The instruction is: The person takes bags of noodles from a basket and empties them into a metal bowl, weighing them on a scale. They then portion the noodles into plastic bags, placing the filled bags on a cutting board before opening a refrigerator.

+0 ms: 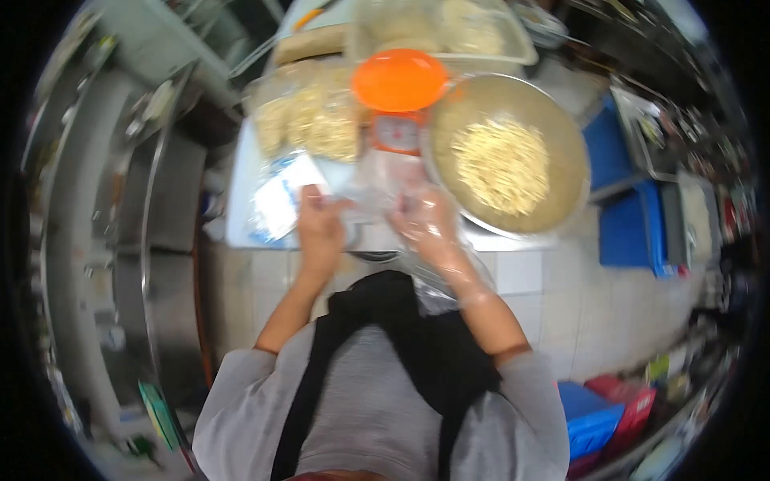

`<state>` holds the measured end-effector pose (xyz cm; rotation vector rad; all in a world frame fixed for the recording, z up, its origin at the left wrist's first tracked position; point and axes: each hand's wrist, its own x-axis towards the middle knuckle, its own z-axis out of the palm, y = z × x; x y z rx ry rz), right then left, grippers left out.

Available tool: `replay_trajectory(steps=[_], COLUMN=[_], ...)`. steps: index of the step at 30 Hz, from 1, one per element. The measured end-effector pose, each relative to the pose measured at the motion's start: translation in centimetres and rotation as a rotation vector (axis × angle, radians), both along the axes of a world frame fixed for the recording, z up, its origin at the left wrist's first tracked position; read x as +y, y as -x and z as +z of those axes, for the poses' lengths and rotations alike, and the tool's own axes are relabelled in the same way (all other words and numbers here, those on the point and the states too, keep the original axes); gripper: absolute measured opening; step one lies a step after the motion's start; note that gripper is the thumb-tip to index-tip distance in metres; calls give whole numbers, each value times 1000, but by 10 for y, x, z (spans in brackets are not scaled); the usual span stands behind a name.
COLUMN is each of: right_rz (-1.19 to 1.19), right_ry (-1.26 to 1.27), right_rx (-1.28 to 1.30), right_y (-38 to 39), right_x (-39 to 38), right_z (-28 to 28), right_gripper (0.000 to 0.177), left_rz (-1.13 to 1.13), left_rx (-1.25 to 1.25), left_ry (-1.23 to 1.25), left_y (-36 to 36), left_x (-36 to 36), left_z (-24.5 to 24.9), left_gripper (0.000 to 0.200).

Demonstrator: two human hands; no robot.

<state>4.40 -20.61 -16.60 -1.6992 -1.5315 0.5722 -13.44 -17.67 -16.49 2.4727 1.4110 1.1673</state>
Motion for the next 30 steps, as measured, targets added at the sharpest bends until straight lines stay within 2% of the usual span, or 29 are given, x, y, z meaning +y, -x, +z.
replay_trajectory(steps=[2, 3, 5, 7, 8, 9, 11, 12, 14, 17, 19, 21, 22, 23, 24, 26, 28, 30], right_rz=[-53, -103, 317, 23, -39, -101, -158, -176, 164, 32, 15, 58, -24, -102, -152, 41, -18, -69], right_ry=[-197, -190, 29, 39, 122, 205, 316, 352, 587, 465, 338, 253, 148, 128, 110, 28, -42, -102], right_rx=[-253, -280, -25, -121, -333, -543, -683, -730, -594, -640, -330, -296, 52, -40, -19, -51, 27, 102], right_y=[-17, -37, -65, -102, -125, -146, -174, -190, -225, -219, -228, -238, -229, -206, -194, -218, -203, -194], right_x=[-2, -1, 7, 14, 26, 35, 45, 51, 75, 69, 61, 64, 53, 44, 39, 48, 38, 35], right_z=[1, 17, 54, 55, 49, 36, -14, -41, -74, -2, 39, 83, 105, 141, 162, 161, 179, 183], right_gripper=[23, 23, 34, 47, 53, 58, 60, 61, 59, 49, 48, 51, 52, 50, 49, 48, 46, 44], left_rz=[181, 126, 64, -67, -72, -82, -81, -80, -124, -119, -126, -175, -174, -198, -222, -221, -226, -191], left_rx=[-28, -23, -18, 17, 11, -98, -281, -282, -272, -280, -272, -256, -254, -199, -145, -164, -179, -266], left_ry=[177, 177, 184, 49, 46, 145, 320, 317, 387, 475, 497, 480, 484, 399, 314, 359, 399, 553], left_y=[1, -4, 0, 11, 15, 20, 22, 22, 24, 38, 43, 44, 44, 42, 41, 37, 34, 31], left_x=[0, -2, -4, 3, 3, 1, -6, -10, -14, -17, -19, -18, -16, -14, -13, -15, -12, -12], left_z=[12, 17, 15, 7, 6, 5, 6, 9, 13, 6, 3, 1, -3, -7, -10, -9, -5, 1], left_gripper=[37, 39, 42, 42, 42, 40, 30, 30, 26, 26, 28, 34, 34, 37, 39, 38, 37, 34])
